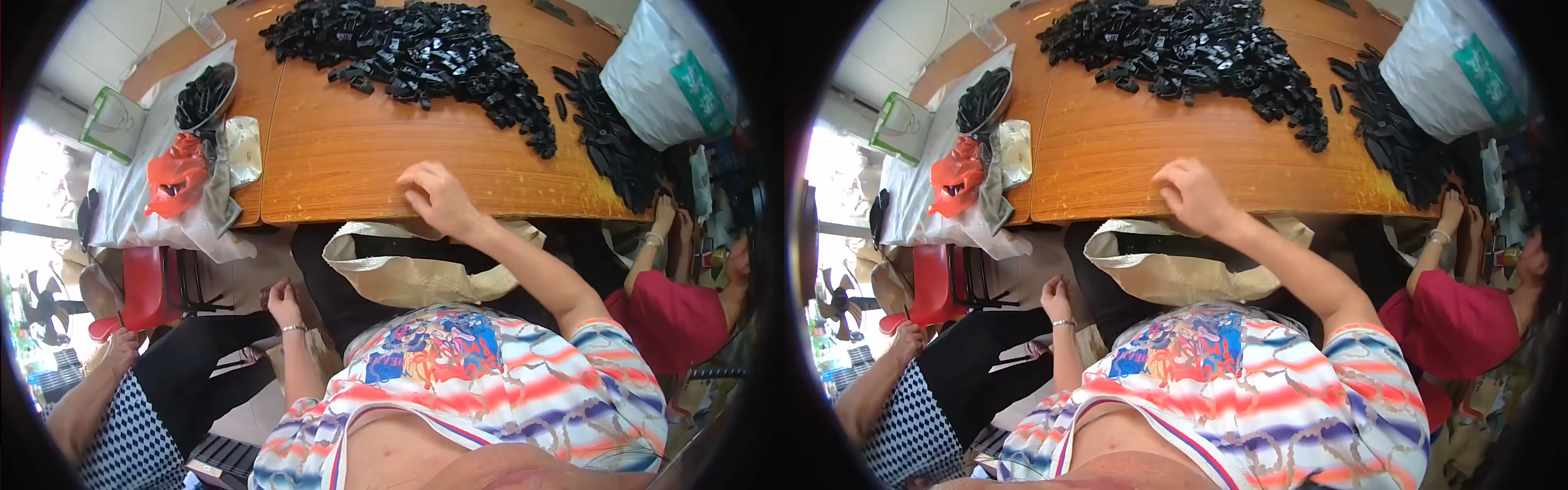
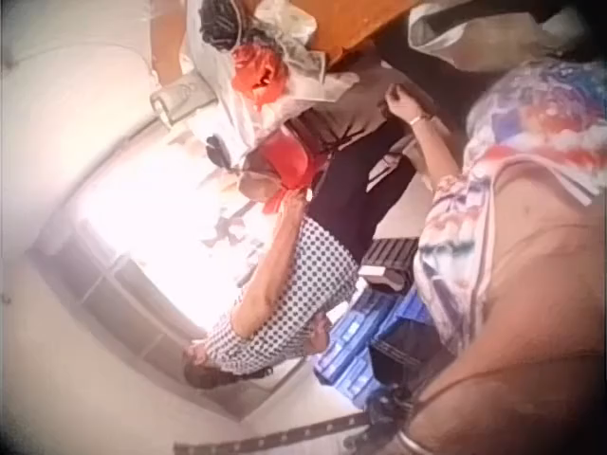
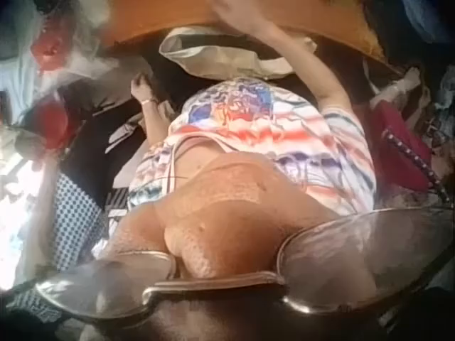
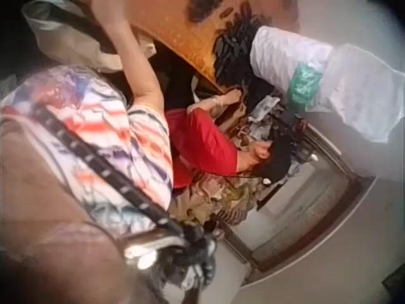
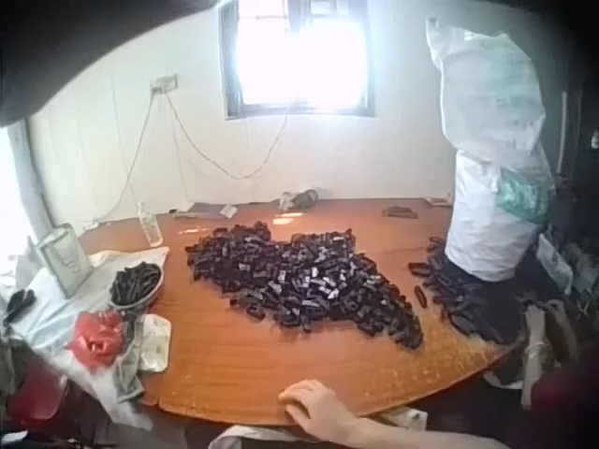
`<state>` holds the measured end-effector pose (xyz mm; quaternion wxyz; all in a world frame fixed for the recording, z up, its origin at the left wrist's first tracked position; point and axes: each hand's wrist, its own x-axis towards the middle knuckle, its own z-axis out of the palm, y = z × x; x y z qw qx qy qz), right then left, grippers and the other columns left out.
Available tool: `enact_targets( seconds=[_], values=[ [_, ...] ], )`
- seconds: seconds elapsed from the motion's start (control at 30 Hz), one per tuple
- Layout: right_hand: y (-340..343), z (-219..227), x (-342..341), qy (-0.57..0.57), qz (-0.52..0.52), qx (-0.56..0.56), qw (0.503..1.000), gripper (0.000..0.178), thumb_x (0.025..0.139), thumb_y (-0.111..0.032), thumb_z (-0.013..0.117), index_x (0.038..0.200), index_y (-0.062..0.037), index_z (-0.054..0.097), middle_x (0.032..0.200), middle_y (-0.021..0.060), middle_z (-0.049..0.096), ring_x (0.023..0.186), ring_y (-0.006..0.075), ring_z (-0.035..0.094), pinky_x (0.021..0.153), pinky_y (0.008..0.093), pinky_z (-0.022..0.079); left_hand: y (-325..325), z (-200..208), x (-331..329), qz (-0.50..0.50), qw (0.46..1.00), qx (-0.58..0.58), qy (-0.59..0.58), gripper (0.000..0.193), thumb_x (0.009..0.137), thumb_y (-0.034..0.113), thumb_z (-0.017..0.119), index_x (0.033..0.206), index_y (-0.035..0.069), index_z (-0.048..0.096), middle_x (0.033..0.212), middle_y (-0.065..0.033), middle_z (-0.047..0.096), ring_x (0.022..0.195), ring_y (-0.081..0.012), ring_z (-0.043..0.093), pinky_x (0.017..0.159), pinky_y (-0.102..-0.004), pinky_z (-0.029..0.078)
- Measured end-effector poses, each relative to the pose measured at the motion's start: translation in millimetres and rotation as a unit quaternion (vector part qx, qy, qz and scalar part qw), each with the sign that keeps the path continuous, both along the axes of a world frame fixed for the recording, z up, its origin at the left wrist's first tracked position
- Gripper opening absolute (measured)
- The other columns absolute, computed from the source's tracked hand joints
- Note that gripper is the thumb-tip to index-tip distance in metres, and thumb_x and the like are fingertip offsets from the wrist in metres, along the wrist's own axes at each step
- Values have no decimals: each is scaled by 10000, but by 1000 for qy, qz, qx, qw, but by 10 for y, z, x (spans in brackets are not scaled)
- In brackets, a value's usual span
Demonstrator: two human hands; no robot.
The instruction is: Assembling or inspecting small black plastic clips on a wooden workbench.
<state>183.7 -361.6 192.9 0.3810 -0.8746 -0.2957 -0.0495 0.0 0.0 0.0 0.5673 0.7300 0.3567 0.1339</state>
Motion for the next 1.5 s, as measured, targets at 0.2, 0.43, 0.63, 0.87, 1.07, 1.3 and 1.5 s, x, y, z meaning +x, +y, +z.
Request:
enact_targets(
  seconds=[0.2, 0.43, 0.63, 0.87, 1.07, 1.3, 1.5],
  values=[
    [-492, 1693, -1078, 226, 372, 323, 841, 199, 870, -10, 631, 1065, 10, 668, 880, 92, 685, 710, 149, 659, 644, 261, 517, -793, 1608, 254, -164, 959, 136, -188, 68, 896, 19, 611, 948, 1, 652, 826, -23, 648, 727, -74, 593, 671, -214, 479],
    [-643, 2291, -1381, 327, 639, 444, 536, 248, 853, 52, 671, 1088, 123, 637, 736, 175, 607, 566, 229, 537, 438, 301, 419, -1499, 2066, 658, -254, 926, 79, -268, 74, 879, 9, 639, 948, 7, 664, 800, 0, 635, 715, -48, 576, 644, -195, 455],
    [-1072, 2109, -1502, 301, 605, 485, 555, 181, 974, -93, 523, 957, 48, 634, 793, 155, 561, 680, 275, 581, 541, 313, 446, -1760, 2097, 821, -306, 914, 103, -247, 60, 887, 16, 637, 941, 3, 659, 785, 10, 623, 690, -45, 548, 635, -196, 443],
    [-1209, 1592, -1033, 264, 568, 302, 719, 108, 895, -103, 657, 927, -1, 657, 883, 116, 641, 783, 293, 617, 673, 378, 508, -2047, 2225, 1945, -392, 844, 253, -264, 171, 825, 10, 651, 994, 33, 649, 882, -75, 627, 756, -170, 608, 662, -263, 484],
    [-1714, 300, -95, 22, -244, -37, 969, 266, 800, -100, 694, 1057, -49, 645, 1027, 145, 597, 958, 323, 614, 823, 395, 511, -2195, 1910, 3020, -361, 767, 460, -265, 454, 800, 84, 687, 1238, 126, 580, 1289, -117, 505, 1171, -319, 490, 976, -388, 441],
    [-2019, 27, 245, -17, -354, -189, 916, 403, 825, -132, 718, 1207, -96, 594, 1107, 145, 539, 990, 355, 595, 827, 444, 506, -2097, 1617, 3179, -372, 778, 422, -278, 193, 803, 90, 692, 991, 100, 645, 1037, -76, 620, 961, -285, 603, 788, -359, 504],
    [-1732, -28, 584, -50, -305, -180, 934, 374, 811, -204, 747, 1148, -96, 626, 1061, 125, 562, 916, 328, 622, 767, 421, 525, -2166, 1661, 2894, -369, 806, 373, -275, 227, 717, 127, 777, 872, 71, 621, 935, -62, 634, 854, -267, 626, 711, -350, 513]
  ],
)
